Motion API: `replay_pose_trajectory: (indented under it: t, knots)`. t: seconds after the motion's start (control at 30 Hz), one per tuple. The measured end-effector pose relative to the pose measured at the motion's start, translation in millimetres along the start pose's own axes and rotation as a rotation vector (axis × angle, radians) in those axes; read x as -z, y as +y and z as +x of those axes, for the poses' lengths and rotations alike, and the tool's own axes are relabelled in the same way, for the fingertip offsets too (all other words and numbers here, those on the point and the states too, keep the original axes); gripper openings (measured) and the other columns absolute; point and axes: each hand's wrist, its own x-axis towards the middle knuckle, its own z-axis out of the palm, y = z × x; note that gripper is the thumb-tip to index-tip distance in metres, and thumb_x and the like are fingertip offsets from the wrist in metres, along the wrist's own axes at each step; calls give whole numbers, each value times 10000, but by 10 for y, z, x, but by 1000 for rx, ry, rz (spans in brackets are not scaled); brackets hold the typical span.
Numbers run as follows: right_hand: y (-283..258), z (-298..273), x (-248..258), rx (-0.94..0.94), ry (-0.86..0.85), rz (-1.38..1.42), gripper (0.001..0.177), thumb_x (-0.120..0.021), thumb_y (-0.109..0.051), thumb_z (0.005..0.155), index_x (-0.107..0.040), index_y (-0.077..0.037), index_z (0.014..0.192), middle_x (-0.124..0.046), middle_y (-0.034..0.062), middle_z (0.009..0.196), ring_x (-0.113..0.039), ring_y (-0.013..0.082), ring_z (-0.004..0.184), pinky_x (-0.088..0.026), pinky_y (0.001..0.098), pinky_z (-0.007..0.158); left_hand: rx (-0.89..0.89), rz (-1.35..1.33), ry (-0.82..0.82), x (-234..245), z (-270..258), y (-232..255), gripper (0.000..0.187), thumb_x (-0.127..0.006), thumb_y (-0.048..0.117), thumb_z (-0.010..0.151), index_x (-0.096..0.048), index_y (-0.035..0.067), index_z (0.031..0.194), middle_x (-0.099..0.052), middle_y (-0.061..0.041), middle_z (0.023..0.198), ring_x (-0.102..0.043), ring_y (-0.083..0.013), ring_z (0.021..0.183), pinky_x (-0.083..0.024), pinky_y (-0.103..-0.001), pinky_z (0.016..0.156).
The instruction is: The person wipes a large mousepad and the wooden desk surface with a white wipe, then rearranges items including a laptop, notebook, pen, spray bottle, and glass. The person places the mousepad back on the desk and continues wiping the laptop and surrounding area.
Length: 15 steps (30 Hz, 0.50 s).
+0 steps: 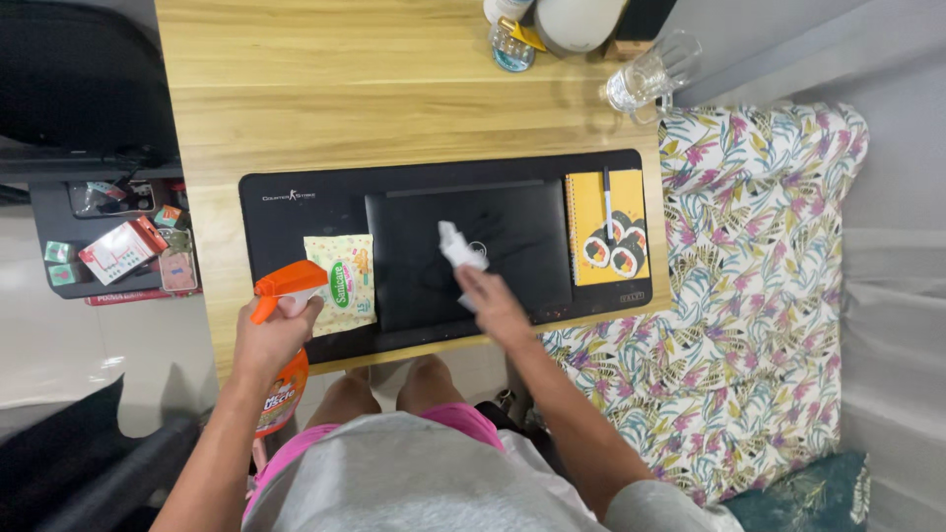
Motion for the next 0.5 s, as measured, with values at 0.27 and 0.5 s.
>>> replay_pose_trajectory:
  t: [0.27,0.5]
  knots:
    - [164,388,266,-563,618,-126,465,-547,123,867,-615,21,1315,-613,254,1322,-581,419,1204,-461,454,1047,-49,15,-33,123,8,55,229,-738,240,865,-714,13,855,-684,-84,646,-658,-179,578,-523,-340,598]
    - [-1211,507,-518,-79,282,186,565,-527,156,800,-644,-21,1323,-674,164,1322,-648,331,1173,-533,395,1043,-62,-151,-24,127,-45,53,170,-748,186,832,-701,48,919,-697,-49,683,-650,-123,596,-517,-315,584]
